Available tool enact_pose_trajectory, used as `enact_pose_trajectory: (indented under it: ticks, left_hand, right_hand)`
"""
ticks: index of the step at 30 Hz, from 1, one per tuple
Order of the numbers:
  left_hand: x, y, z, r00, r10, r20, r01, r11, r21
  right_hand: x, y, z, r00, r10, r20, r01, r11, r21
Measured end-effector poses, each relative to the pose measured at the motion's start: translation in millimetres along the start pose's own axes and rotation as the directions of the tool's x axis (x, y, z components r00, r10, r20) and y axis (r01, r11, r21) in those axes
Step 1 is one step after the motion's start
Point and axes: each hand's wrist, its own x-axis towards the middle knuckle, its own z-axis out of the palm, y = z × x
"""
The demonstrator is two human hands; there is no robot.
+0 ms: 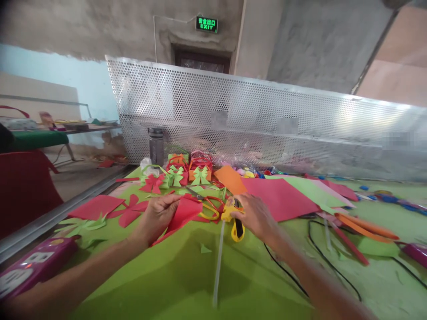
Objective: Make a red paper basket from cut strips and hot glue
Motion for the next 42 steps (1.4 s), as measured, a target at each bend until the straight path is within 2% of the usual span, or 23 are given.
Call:
enact_pose_trajectory:
  ticks: [1,2,4,7,12,23,30,42]
  left_hand:
    - [-0.6,1.0,0.5,1.0,-0.001,0.024,0.001,1.0,-0.003]
    - [-1.1,1.5,0.9,0.999,-0.003,0.044,0.003,1.0,-0.005]
    - [-1.7,1.6,1.6,0.998,0.001,0.068,-0.001,1.0,0.003]
    - [-2.4,0.6,1.6,0.994,0.027,0.108,-0.028,1.0,0.011]
    - [-4.4,-1.7,0.8,0.986,0.092,0.142,-0.098,0.995,0.036]
    - [-6.2,-2.6,3.4,0.973,0.085,0.216,-0.092,0.995,0.024]
    - [-7.3,1.9,2.8,0.972,0.028,0.234,-0.03,1.0,0.004]
    - [-10.1,5.0,3.6,0.967,0.004,0.253,0.008,0.999,-0.049]
  right_hand:
    - [-0.1,-9.1,-3.4,0.999,-0.022,-0.027,0.024,0.998,0.055]
    - [-0.2,-19.1,-6.7,0.994,-0.067,-0.089,0.085,0.973,0.213]
    - [-0.3,-40.0,-13.0,0.974,-0.134,-0.182,0.2,0.888,0.415]
    - [0.6,-66.7,-20.4,0.937,-0.232,-0.261,0.333,0.815,0.473]
    - [4.3,-85.3,-23.1,0.903,-0.315,-0.291,0.41,0.834,0.37]
    - [1.3,-82.6,-17.8,0.86,-0.418,-0.293,0.466,0.877,0.118]
    - [3.7,-82.5,-14.7,0.78,-0.486,-0.394,0.573,0.808,0.138]
    - [1.6,-83.8,-14.0,0.747,-0.535,-0.394,0.622,0.772,0.131]
